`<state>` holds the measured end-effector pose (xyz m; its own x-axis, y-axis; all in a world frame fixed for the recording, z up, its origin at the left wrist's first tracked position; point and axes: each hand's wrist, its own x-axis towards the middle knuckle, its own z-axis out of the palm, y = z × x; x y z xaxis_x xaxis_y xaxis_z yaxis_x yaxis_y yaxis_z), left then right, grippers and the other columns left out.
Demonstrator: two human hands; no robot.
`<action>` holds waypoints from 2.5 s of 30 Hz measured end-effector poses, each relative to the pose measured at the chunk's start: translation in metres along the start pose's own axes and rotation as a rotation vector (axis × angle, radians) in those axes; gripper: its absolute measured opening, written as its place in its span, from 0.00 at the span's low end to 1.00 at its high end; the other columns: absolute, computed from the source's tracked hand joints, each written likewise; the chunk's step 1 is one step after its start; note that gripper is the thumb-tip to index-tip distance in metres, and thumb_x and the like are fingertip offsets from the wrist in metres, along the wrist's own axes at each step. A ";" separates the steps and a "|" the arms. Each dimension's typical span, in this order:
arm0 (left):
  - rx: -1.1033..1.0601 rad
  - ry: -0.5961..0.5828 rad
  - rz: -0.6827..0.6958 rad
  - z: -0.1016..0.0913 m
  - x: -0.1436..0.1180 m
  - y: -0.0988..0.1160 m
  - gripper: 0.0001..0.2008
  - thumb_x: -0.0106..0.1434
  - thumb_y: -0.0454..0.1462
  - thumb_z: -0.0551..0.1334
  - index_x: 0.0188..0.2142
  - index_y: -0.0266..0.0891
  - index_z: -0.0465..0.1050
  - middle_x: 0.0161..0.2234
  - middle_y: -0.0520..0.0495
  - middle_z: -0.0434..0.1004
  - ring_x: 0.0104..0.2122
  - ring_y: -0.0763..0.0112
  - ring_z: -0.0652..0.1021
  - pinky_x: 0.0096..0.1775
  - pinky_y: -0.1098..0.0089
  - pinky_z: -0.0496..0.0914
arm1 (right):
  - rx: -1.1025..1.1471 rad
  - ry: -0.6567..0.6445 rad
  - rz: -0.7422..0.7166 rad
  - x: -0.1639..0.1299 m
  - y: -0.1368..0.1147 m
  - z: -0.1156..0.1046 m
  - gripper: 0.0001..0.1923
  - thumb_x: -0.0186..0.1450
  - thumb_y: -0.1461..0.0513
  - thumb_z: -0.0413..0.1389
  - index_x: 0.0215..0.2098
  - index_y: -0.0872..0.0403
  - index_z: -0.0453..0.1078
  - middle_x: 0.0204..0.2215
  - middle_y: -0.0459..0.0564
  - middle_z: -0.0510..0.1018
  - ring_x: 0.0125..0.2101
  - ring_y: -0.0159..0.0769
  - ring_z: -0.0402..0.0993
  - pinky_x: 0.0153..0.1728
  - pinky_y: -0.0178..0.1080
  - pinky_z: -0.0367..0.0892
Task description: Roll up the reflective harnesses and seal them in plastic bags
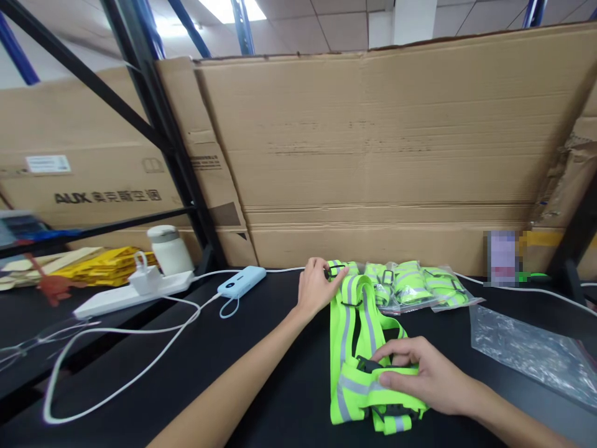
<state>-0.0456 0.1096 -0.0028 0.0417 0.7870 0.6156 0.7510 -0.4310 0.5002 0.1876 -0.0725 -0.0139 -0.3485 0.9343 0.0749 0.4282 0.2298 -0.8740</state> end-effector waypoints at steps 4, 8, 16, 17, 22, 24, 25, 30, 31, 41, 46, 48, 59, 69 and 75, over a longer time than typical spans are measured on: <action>0.035 0.097 0.104 -0.012 -0.001 0.011 0.20 0.64 0.55 0.61 0.31 0.43 0.60 0.33 0.48 0.63 0.35 0.59 0.70 0.39 0.62 0.65 | -0.026 0.003 0.002 -0.001 -0.004 -0.002 0.21 0.61 0.47 0.64 0.47 0.48 0.82 0.38 0.52 0.81 0.40 0.44 0.75 0.42 0.42 0.70; -0.249 -0.228 0.261 -0.029 -0.006 0.018 0.24 0.73 0.52 0.44 0.28 0.41 0.60 0.24 0.53 0.60 0.25 0.69 0.65 0.31 0.68 0.62 | -0.033 -0.021 -0.024 -0.002 -0.007 -0.005 0.20 0.62 0.47 0.63 0.48 0.47 0.81 0.42 0.52 0.83 0.43 0.46 0.77 0.45 0.43 0.71; -0.196 -0.644 0.442 -0.044 -0.015 0.024 0.30 0.51 0.49 0.73 0.50 0.43 0.69 0.36 0.49 0.73 0.31 0.65 0.72 0.33 0.68 0.67 | -0.097 0.032 -0.239 0.002 0.001 -0.008 0.16 0.66 0.53 0.63 0.49 0.49 0.78 0.40 0.49 0.82 0.39 0.39 0.77 0.43 0.38 0.70; -0.203 -0.621 0.438 -0.042 -0.015 0.024 0.26 0.55 0.47 0.71 0.51 0.43 0.70 0.37 0.49 0.74 0.31 0.66 0.73 0.34 0.68 0.67 | -0.119 0.025 -0.281 0.002 0.000 -0.009 0.14 0.68 0.53 0.62 0.49 0.49 0.78 0.41 0.49 0.82 0.40 0.38 0.77 0.44 0.38 0.69; -0.215 -0.394 0.331 -0.035 -0.008 0.021 0.15 0.69 0.48 0.58 0.35 0.39 0.74 0.29 0.51 0.72 0.28 0.69 0.71 0.32 0.70 0.65 | -0.303 -0.094 -0.415 0.002 -0.008 -0.013 0.21 0.64 0.49 0.65 0.52 0.47 0.78 0.45 0.50 0.82 0.43 0.41 0.77 0.47 0.41 0.66; -0.193 -0.315 0.233 -0.030 -0.006 0.016 0.19 0.70 0.50 0.56 0.32 0.39 0.72 0.25 0.53 0.68 0.25 0.70 0.69 0.29 0.71 0.61 | -0.332 -0.121 -0.422 0.002 -0.009 -0.013 0.30 0.55 0.47 0.71 0.53 0.48 0.78 0.45 0.50 0.82 0.43 0.43 0.78 0.47 0.42 0.65; -0.186 -0.287 0.189 -0.027 -0.007 0.014 0.20 0.71 0.51 0.55 0.32 0.39 0.72 0.24 0.54 0.67 0.24 0.71 0.68 0.28 0.71 0.60 | -0.333 -0.132 -0.427 0.002 -0.008 -0.012 0.33 0.52 0.48 0.73 0.53 0.49 0.78 0.46 0.50 0.82 0.44 0.44 0.78 0.48 0.43 0.65; -0.153 -0.218 0.106 -0.006 -0.013 0.006 0.20 0.71 0.52 0.53 0.32 0.40 0.70 0.24 0.54 0.68 0.24 0.68 0.69 0.28 0.70 0.59 | -0.317 -0.151 -0.461 0.001 -0.006 -0.008 0.33 0.50 0.52 0.73 0.54 0.48 0.77 0.49 0.51 0.83 0.46 0.46 0.80 0.53 0.45 0.64; -0.148 -0.200 0.099 -0.002 -0.013 0.006 0.20 0.71 0.52 0.52 0.33 0.40 0.70 0.25 0.53 0.68 0.25 0.68 0.70 0.29 0.70 0.60 | -0.309 -0.138 -0.462 0.000 -0.006 -0.007 0.33 0.50 0.53 0.73 0.54 0.48 0.78 0.49 0.51 0.83 0.46 0.46 0.80 0.53 0.44 0.64; -0.131 -0.142 0.033 0.020 -0.011 -0.008 0.13 0.68 0.48 0.60 0.35 0.41 0.69 0.29 0.52 0.69 0.31 0.66 0.73 0.33 0.69 0.63 | -0.313 -0.090 -0.509 -0.003 -0.007 -0.002 0.31 0.46 0.59 0.69 0.50 0.47 0.80 0.46 0.52 0.84 0.41 0.46 0.77 0.50 0.48 0.66; -0.123 -0.121 0.017 0.026 -0.013 -0.014 0.11 0.67 0.46 0.60 0.38 0.41 0.71 0.31 0.50 0.70 0.34 0.63 0.74 0.37 0.67 0.65 | -0.289 -0.135 -0.490 -0.003 -0.007 -0.001 0.28 0.48 0.64 0.66 0.49 0.47 0.80 0.49 0.51 0.80 0.44 0.46 0.73 0.54 0.50 0.63; -0.124 -0.114 0.024 0.026 -0.014 -0.013 0.12 0.68 0.46 0.59 0.38 0.41 0.72 0.32 0.48 0.72 0.37 0.61 0.74 0.40 0.65 0.66 | -0.270 -0.136 -0.464 -0.003 -0.007 -0.001 0.27 0.49 0.66 0.65 0.48 0.47 0.81 0.50 0.51 0.78 0.46 0.44 0.73 0.54 0.47 0.64; -0.141 -0.202 0.107 0.015 -0.022 0.005 0.17 0.62 0.51 0.68 0.47 0.49 0.80 0.48 0.46 0.72 0.52 0.53 0.71 0.56 0.55 0.62 | -0.347 -0.182 -0.460 -0.001 -0.015 -0.008 0.29 0.49 0.57 0.72 0.50 0.47 0.80 0.45 0.50 0.81 0.43 0.45 0.72 0.52 0.49 0.63; -0.108 -0.233 0.231 0.011 -0.026 0.013 0.22 0.72 0.48 0.56 0.63 0.52 0.65 0.59 0.43 0.67 0.59 0.53 0.66 0.59 0.54 0.60 | -0.316 -0.136 -0.514 -0.002 -0.014 -0.003 0.17 0.55 0.64 0.66 0.44 0.52 0.78 0.41 0.49 0.84 0.37 0.41 0.76 0.46 0.45 0.66; -0.006 -0.334 0.300 0.015 -0.025 0.016 0.19 0.72 0.49 0.57 0.60 0.53 0.71 0.61 0.44 0.67 0.61 0.50 0.65 0.59 0.50 0.61 | -0.267 -0.158 -0.426 -0.004 -0.025 -0.013 0.11 0.67 0.62 0.60 0.47 0.52 0.79 0.42 0.51 0.81 0.39 0.38 0.75 0.46 0.41 0.66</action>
<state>-0.0244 0.0895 -0.0195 0.4681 0.7261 0.5036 0.6697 -0.6633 0.3339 0.1889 -0.0786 0.0143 -0.6508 0.6951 0.3055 0.4113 0.6610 -0.6276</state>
